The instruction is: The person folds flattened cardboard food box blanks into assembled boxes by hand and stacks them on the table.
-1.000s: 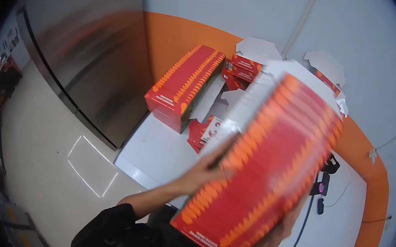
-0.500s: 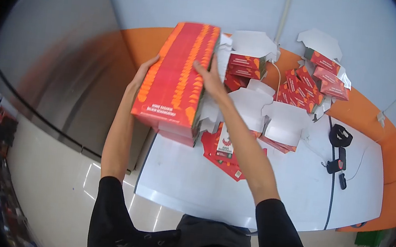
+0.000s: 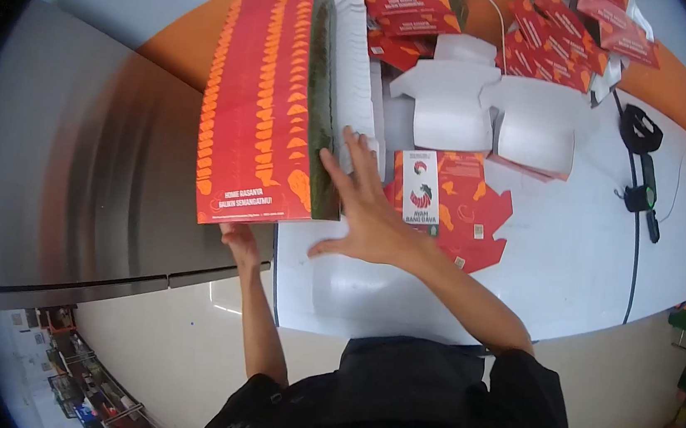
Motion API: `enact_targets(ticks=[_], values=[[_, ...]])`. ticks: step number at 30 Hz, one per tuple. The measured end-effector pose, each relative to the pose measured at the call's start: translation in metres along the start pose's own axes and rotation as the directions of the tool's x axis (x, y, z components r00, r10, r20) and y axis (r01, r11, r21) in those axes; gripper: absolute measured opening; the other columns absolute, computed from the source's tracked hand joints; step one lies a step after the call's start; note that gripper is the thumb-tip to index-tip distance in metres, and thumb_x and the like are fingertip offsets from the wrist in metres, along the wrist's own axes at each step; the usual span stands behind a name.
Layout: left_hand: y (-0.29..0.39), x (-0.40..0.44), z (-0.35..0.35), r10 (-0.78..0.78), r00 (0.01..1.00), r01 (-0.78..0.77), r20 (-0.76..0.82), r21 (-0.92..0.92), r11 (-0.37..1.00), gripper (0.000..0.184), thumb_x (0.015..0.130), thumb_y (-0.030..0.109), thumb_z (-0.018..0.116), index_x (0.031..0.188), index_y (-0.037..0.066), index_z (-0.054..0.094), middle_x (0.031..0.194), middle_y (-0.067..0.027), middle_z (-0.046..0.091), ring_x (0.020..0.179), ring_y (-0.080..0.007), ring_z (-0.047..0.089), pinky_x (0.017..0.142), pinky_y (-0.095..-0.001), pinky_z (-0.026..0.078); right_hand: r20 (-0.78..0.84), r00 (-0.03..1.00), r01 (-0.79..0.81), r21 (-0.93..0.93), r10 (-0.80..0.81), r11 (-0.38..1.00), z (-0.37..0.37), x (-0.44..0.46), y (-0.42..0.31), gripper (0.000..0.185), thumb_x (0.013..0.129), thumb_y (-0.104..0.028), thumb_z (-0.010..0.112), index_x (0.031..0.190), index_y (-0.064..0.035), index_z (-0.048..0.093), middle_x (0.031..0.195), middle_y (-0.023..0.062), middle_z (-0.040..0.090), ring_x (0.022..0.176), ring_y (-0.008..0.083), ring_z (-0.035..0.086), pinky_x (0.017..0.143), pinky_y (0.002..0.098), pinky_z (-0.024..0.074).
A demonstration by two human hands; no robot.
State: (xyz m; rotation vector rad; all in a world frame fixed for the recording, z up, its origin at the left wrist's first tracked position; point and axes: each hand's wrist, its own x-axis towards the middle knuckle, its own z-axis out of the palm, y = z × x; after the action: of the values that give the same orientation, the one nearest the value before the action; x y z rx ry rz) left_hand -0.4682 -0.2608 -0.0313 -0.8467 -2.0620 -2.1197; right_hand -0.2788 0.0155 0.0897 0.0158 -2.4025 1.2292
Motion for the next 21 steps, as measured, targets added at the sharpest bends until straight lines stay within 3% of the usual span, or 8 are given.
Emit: enact_targets(ticks=[4, 7, 9, 11, 12, 15, 17, 21], values=[[0.006, 0.005, 0.054, -0.021, 0.947, 0.046, -0.32, 0.069, 0.997, 0.097, 0.095, 0.088, 0.027, 0.136, 0.001, 0.043, 0.143, -0.0148, 0.05, 0.13, -0.0221, 0.055, 0.113, -0.0417, 0.046, -0.212, 0.973, 0.074, -0.08, -0.089, 0.994, 0.045, 0.003, 0.014, 0.12, 0.084, -0.041, 0.087, 0.168, -0.0051, 0.009, 0.171, 0.033, 0.007, 0.159, 0.0515, 0.013, 0.125, 0.0713, 0.0129], [0.021, 0.017, 0.07, -0.003, 0.939, 0.024, -0.345, 0.059, 0.998, 0.093, 0.096, 0.085, 0.023, 0.134, 0.002, 0.041, 0.139, -0.0164, 0.053, 0.125, -0.0225, 0.06, 0.106, -0.0405, 0.053, -0.261, 0.96, 0.095, -0.034, -0.101, 0.995, 0.056, 0.003, 0.016, 0.12, 0.084, -0.04, 0.087, 0.167, -0.004, 0.009, 0.171, 0.0326, 0.008, 0.159, 0.051, 0.014, 0.125, 0.0711, 0.0129], [0.024, 0.018, 0.079, -0.033, 0.93, 0.004, -0.367, -0.078, 0.997, 0.093, 0.098, 0.084, 0.02, 0.136, 0.002, 0.041, 0.14, -0.0173, 0.053, 0.125, -0.024, 0.062, 0.104, -0.0436, 0.056, -0.228, 0.971, 0.069, -0.02, -0.071, 0.997, 0.052, -0.003, 0.014, 0.117, 0.085, -0.036, 0.088, 0.167, -0.0036, 0.011, 0.173, 0.0301, 0.006, 0.158, 0.0511, 0.017, 0.126, 0.0648, 0.0215], [0.034, 0.019, 0.087, 0.015, 0.931, -0.036, -0.365, -0.049, 0.998, 0.095, 0.097, 0.085, 0.02, 0.137, 0.001, 0.042, 0.139, -0.018, 0.054, 0.126, -0.0257, 0.062, 0.104, -0.0469, 0.057, -0.186, 0.982, 0.046, 0.087, -0.029, 0.995, 0.043, -0.01, 0.008, 0.115, 0.085, -0.035, 0.088, 0.167, -0.0039, 0.013, 0.173, 0.0286, 0.005, 0.158, 0.0509, 0.018, 0.126, 0.0612, 0.0268], [0.039, 0.022, 0.09, 0.047, 0.93, -0.063, -0.364, -0.034, 0.997, 0.096, 0.097, 0.085, 0.019, 0.137, 0.001, 0.043, 0.138, -0.0184, 0.055, 0.127, -0.0266, 0.062, 0.104, -0.0485, 0.058, -0.226, 0.973, 0.09, 0.149, -0.055, 0.985, 0.031, -0.019, 0.001, 0.113, 0.085, -0.032, 0.089, 0.167, -0.0042, 0.016, 0.174, 0.0254, 0.01, 0.159, 0.0475, 0.021, 0.125, 0.0553, 0.0331], [0.031, 0.022, 0.096, 0.049, 0.889, -0.055, -0.455, 0.001, 0.999, 0.099, 0.097, 0.085, 0.019, 0.136, -0.002, 0.046, 0.137, -0.0187, 0.057, 0.124, -0.0283, 0.063, 0.103, -0.0491, 0.059, -0.283, 0.958, 0.082, 0.095, -0.052, 0.992, -0.006, -0.06, 0.007, 0.11, 0.084, -0.031, 0.09, 0.166, -0.0057, 0.021, 0.173, 0.0231, 0.018, 0.158, 0.0437, 0.025, 0.124, 0.0535, 0.035], [0.009, 0.021, 0.088, 0.071, 0.845, -0.088, -0.529, -0.006, 0.996, 0.097, 0.098, 0.084, 0.02, 0.133, -0.003, 0.047, 0.136, -0.0195, 0.057, 0.123, -0.029, 0.063, 0.103, -0.0478, 0.059, -0.331, 0.931, -0.089, 0.198, 0.153, 0.976, -0.042, -0.091, 0.019, 0.106, 0.083, -0.028, 0.091, 0.165, -0.007, 0.026, 0.17, 0.0214, 0.027, 0.156, 0.0416, 0.031, 0.122, 0.0523, 0.0365], [0.007, 0.027, 0.096, 0.049, 0.786, -0.081, -0.616, -0.025, 0.996, 0.094, 0.101, 0.081, 0.026, 0.127, -0.005, 0.052, 0.134, -0.021, 0.059, 0.117, -0.0296, 0.065, 0.099, -0.0464, 0.061, -0.292, 0.898, -0.393, -0.202, 0.328, 0.897, -0.106, -0.172, 0.038, 0.102, 0.085, -0.031, 0.089, 0.163, -0.0044, 0.029, 0.165, 0.0236, 0.033, 0.153, 0.0415, 0.034, 0.122, 0.0522, 0.0339]])
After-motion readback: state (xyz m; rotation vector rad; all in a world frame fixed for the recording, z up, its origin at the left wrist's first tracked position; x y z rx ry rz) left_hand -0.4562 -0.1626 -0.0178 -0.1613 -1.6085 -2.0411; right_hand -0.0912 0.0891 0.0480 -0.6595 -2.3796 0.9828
